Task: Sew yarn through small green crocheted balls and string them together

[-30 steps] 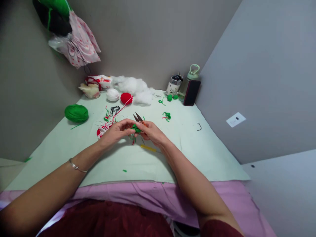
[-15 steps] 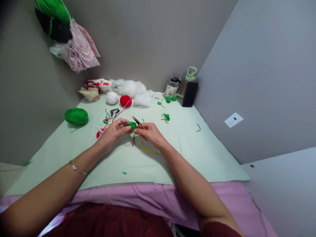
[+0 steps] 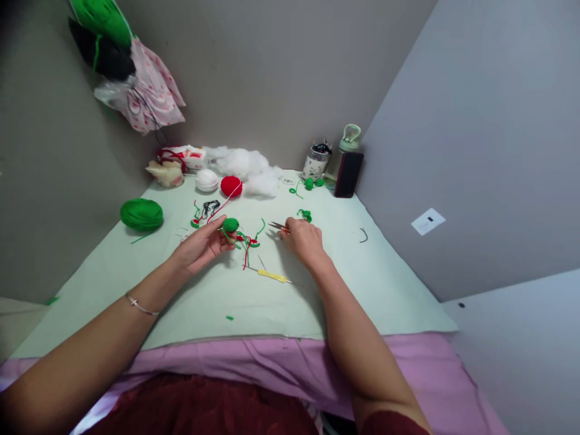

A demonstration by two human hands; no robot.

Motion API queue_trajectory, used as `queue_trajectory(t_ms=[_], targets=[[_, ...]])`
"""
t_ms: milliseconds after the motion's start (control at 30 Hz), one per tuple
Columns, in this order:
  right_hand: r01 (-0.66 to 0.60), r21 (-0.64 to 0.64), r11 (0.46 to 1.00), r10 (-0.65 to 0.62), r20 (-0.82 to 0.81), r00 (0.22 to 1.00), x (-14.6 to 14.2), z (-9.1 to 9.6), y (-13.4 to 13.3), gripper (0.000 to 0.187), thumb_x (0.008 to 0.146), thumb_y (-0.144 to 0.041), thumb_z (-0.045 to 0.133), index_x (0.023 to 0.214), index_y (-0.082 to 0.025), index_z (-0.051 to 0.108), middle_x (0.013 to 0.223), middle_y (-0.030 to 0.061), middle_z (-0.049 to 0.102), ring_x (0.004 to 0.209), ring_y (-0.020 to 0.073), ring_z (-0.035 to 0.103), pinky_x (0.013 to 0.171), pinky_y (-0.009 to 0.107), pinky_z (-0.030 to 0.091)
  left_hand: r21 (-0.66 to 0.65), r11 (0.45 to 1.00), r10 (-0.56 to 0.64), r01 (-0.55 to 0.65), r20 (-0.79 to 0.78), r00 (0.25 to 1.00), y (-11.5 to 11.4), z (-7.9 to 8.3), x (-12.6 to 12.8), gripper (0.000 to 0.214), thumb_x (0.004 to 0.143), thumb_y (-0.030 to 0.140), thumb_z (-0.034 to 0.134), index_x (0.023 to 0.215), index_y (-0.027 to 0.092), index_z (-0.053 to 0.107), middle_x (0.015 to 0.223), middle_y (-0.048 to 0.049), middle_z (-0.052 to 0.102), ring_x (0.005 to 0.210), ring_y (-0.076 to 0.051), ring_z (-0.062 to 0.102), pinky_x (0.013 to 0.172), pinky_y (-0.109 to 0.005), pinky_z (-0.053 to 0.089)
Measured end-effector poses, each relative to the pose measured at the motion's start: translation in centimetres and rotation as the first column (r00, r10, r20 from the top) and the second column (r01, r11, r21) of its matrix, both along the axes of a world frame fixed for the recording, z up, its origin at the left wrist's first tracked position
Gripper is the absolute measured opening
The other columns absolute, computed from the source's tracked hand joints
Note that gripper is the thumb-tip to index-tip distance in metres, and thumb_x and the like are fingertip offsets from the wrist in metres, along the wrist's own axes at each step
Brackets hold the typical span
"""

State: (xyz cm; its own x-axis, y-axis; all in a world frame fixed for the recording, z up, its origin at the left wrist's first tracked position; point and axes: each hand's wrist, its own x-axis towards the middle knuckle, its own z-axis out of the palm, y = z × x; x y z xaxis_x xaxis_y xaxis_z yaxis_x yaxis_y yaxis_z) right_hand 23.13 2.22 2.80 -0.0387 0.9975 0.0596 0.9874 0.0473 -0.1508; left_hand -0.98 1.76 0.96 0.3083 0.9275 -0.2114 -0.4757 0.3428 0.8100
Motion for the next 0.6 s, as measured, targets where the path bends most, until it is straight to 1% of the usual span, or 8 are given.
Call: queue_trajectory(t_ms=[100, 167, 267, 333, 367, 433, 500, 600], targets=[[-0.055, 0.049, 0.997, 0.052, 0.063, 0.997, -0.3, 0.1, -0.2, 0.025, 0.097, -0.036, 0.06, 0.112, -0.018, 0.069, 0.114, 0.0139, 0.071, 0.106, 0.0275, 0.06, 0.072, 0.032, 0.033, 0.137, 0.99, -0.011, 0.034, -0.161, 0.987, 0.2, 0.4, -0.8, 0.031, 0.088, 0.045, 0.07, 0.084, 0.014, 0.067, 0.076, -0.005, 0.068, 0.064, -0.013, 0.062, 0.061, -0.025, 0.055], [-0.084, 0.075, 0.994, 0.082, 0.03, 0.996, -0.5, 0.1, -0.2, 0.02, 0.099, -0.031, 0.056, 0.106, -0.019, 0.071, 0.11, 0.0126, 0.072, 0.104, 0.0257, 0.06, 0.073, 0.031, 0.034, 0.285, 0.951, -0.006, 0.122, -0.379, 0.926, 0.4, 0.8, -1.6, 0.037, 0.086, 0.052, 0.069, 0.076, 0.016, 0.066, 0.071, -0.0031, 0.065, 0.061, -0.012, 0.057, 0.059, -0.024, 0.049], [-0.122, 0.02, 0.992, 0.124, -0.117, 0.985, -0.7, 0.2, -0.3, 0.024, 0.1, -0.028, 0.051, 0.094, -0.021, 0.073, 0.092, 0.0066, 0.074, 0.086, 0.0203, 0.061, 0.068, 0.03, 0.032, 0.345, 0.853, -0.03, 0.391, -0.716, 0.697, 0.5, 1.0, -2.7, 0.045, 0.087, 0.055, 0.066, 0.062, 0.018, 0.061, 0.058, -0.0006, 0.055, 0.055, -0.012, 0.048, 0.053, -0.025, 0.036], [-0.171, -0.037, 0.985, 0.16, -0.196, 0.967, -0.9, 0.2, -0.5, 0.027, 0.1, -0.034, 0.053, 0.089, -0.021, 0.073, 0.081, 0.0046, 0.073, 0.076, 0.0181, 0.059, 0.066, 0.029, 0.031, 0.3, 0.795, -0.063, 0.527, -0.823, 0.565, 0.6, 0.5, -3.1, 0.046, 0.087, 0.054, 0.065, 0.059, 0.018, 0.059, 0.054, -0.0001, 0.052, 0.052, -0.013, 0.044, 0.051, -0.026, 0.03], [-0.201, -0.06, 0.978, 0.182, -0.225, 0.957, -1.0, 0.2, -0.6, 0.028, 0.099, -0.037, 0.054, 0.087, -0.021, 0.073, 0.079, 0.0041, 0.072, 0.074, 0.0173, 0.059, 0.066, 0.028, 0.031, 0.297, 0.775, -0.058, 0.558, -0.846, 0.531, 0.7, 0.1, -3.1, 0.045, 0.087, 0.053, 0.065, 0.059, 0.019, 0.061, 0.054, -0.0001, 0.052, 0.052, -0.013, 0.043, 0.051, -0.027, 0.028], [-0.265, -0.103, 0.959, 0.231, -0.264, 0.937, -1.3, 0.1, -1.0, 0.027, 0.095, -0.042, 0.06, 0.084, -0.021, 0.072, 0.08, 0.0036, 0.073, 0.073, 0.0167, 0.058, 0.065, 0.027, 0.031, 0.312, 0.751, -0.037, 0.582, -0.861, 0.508, 0.9, -0.8, -3.2, 0.04, 0.086, 0.051, 0.066, 0.063, 0.019, 0.066, 0.057, -0.0006, 0.055, 0.054, -0.014, 0.043, 0.052, -0.027, 0.027], [-0.322, -0.139, 0.936, 0.28, -0.258, 0.925, -1.7, -0.1, -1.3, 0.022, 0.087, -0.042, 0.069, 0.08, -0.021, 0.072, 0.081, 0.0031, 0.073, 0.075, 0.017, 0.059, 0.064, 0.027, 0.031, 0.316, 0.749, -0.052, 0.583, -0.849, 0.526, 1.0, -1.5, -3.1, 0.035, 0.086, 0.05, 0.067, 0.072, 0.019, 0.073, 0.063, -0.002, 0.061, 0.057, -0.015, 0.047, 0.053, -0.027, 0.027], [-0.396, -0.172, 0.902, 0.363, -0.192, 0.912, -2.6, -0.3, -2.0, 0.01, 0.082, -0.028, 0.069, 0.076, -0.02, 0.07, 0.079, 0.0035, 0.071, 0.072, 0.0164, 0.058, 0.063, 0.027, 0.029, 0.333, 0.827, -0.065, 0.454, -0.744, 0.665, 1.0, -1.5, -3.1, 0.029, 0.08, 0.048, 0.074, 0.081, 0.02, 0.078, 0.07, -0.0034, 0.066, 0.061, -0.016, 0.05, 0.056, -0.027, 0.03]])
